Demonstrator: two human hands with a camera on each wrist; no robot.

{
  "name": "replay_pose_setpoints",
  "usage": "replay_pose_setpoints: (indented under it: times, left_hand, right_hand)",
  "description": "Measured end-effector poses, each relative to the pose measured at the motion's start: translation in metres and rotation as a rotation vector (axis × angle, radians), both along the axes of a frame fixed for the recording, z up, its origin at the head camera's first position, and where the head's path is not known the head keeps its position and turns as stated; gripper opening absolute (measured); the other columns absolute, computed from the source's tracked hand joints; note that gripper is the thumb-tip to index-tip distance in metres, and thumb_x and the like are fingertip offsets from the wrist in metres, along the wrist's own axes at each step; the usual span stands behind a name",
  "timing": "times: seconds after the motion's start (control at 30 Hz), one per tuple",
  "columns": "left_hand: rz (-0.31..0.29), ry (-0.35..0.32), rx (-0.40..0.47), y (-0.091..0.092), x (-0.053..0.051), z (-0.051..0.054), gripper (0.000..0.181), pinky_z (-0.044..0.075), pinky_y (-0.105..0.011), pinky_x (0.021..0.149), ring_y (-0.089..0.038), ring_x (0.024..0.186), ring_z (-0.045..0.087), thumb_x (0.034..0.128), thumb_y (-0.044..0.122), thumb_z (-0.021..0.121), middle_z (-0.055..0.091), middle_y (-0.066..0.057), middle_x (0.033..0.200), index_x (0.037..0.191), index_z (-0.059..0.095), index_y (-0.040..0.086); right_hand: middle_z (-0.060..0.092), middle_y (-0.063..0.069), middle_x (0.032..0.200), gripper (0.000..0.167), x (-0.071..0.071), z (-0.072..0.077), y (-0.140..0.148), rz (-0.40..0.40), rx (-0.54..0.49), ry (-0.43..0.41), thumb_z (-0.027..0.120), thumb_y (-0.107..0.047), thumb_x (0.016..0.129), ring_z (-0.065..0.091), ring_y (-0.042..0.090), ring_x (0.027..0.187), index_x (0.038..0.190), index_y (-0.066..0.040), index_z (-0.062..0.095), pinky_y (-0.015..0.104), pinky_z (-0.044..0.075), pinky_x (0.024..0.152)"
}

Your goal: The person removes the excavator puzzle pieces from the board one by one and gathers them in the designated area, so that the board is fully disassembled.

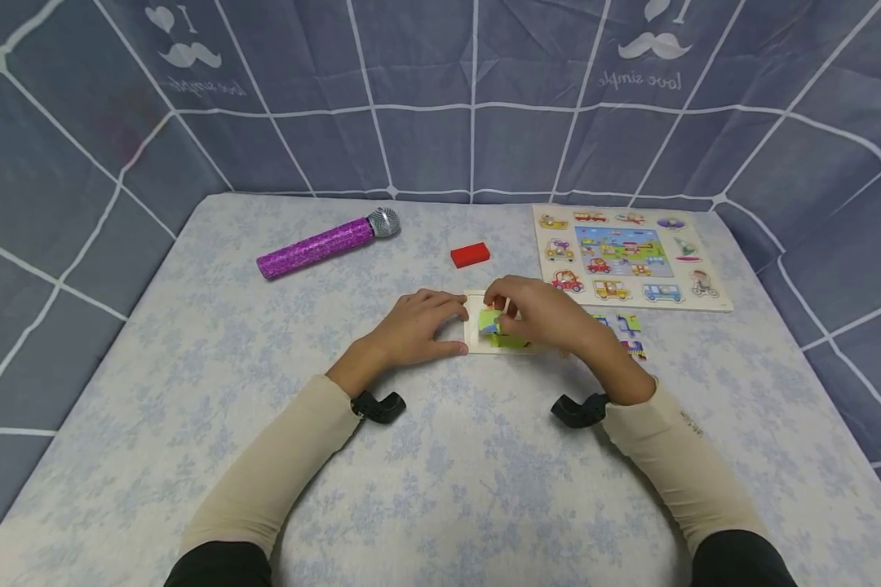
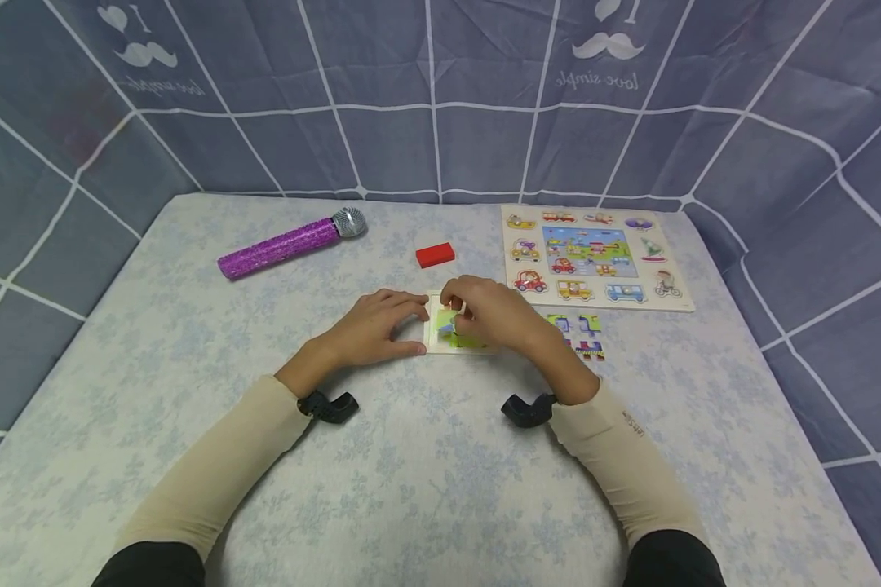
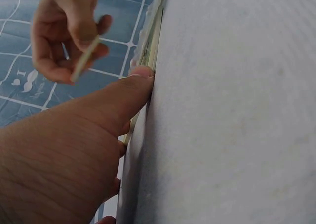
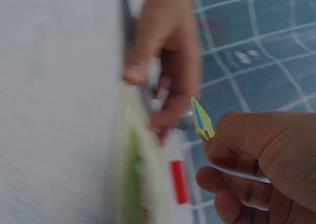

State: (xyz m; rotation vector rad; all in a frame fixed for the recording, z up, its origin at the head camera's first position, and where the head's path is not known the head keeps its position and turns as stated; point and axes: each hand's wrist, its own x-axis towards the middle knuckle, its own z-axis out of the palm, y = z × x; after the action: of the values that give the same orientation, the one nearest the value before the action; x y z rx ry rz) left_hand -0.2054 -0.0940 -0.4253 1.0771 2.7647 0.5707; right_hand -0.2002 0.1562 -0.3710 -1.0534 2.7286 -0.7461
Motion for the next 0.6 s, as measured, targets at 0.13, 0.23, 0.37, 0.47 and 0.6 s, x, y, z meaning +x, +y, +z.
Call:
replay_pose_setpoints:
  times: [0.13, 0.23, 0.37, 0.47, 0.6]
  left_hand:
    - [-0.004, 0.008, -0.014, 0.002, -0.001, 0.000, 0.049, 0.033, -0.055, 0.106, -0.026, 0.138, 0.039, 0.0943, 0.053, 0.067, 0.043, -0.001, 0.156, 0.131, 0.059, 0.022]
    - [-0.001, 0.011, -0.026, 0.003, -0.001, -0.001, 0.050, 0.033, -0.055, 0.106, -0.026, 0.138, 0.039, 0.0942, 0.053, 0.067, 0.042, -0.001, 0.157, 0.133, 0.059, 0.022]
    - [0.001, -0.001, -0.030, 0.003, -0.001, -0.003, 0.051, 0.033, -0.055, 0.106, -0.027, 0.138, 0.038, 0.0939, 0.053, 0.068, 0.042, -0.001, 0.157, 0.133, 0.059, 0.022]
    - [-0.001, 0.000, -0.031, 0.003, -0.001, -0.003, 0.051, 0.033, -0.055, 0.107, -0.027, 0.139, 0.038, 0.0940, 0.053, 0.067, 0.041, -0.001, 0.158, 0.132, 0.059, 0.022]
    - [0.004, 0.010, -0.028, 0.001, -0.001, -0.004, 0.050, 0.032, -0.055, 0.107, -0.027, 0.139, 0.038, 0.0939, 0.053, 0.068, 0.042, -0.001, 0.157, 0.132, 0.059, 0.022]
  right_hand:
    - [0.064, 0.005, 0.108, 0.028, 0.006, 0.014, 0.024, -0.051, -0.035, 0.030, 0.065, -0.002, 0.093, 0.061, 0.021, 0.092, 0.121, -0.004, 0.064, 0.039, 0.051, 0.076]
    - [0.064, 0.006, 0.108, 0.026, 0.016, 0.014, 0.044, -0.085, -0.036, 0.038, 0.065, -0.002, 0.094, 0.061, 0.021, 0.090, 0.120, -0.005, 0.062, 0.040, 0.050, 0.075]
    - [0.065, 0.002, 0.103, 0.023, 0.038, 0.001, 0.072, -0.128, 0.021, -0.005, 0.068, 0.000, 0.092, 0.061, 0.017, 0.087, 0.114, -0.005, 0.064, 0.039, 0.050, 0.074]
    - [0.065, -0.002, 0.096, 0.020, 0.057, -0.009, 0.087, -0.149, 0.086, -0.041, 0.070, 0.001, 0.089, 0.060, 0.013, 0.083, 0.107, -0.007, 0.066, 0.038, 0.051, 0.073]
    - [0.064, -0.007, 0.091, 0.020, 0.071, -0.019, 0.099, -0.139, 0.120, -0.061, 0.071, 0.003, 0.085, 0.057, 0.011, 0.079, 0.099, -0.011, 0.069, 0.036, 0.050, 0.072]
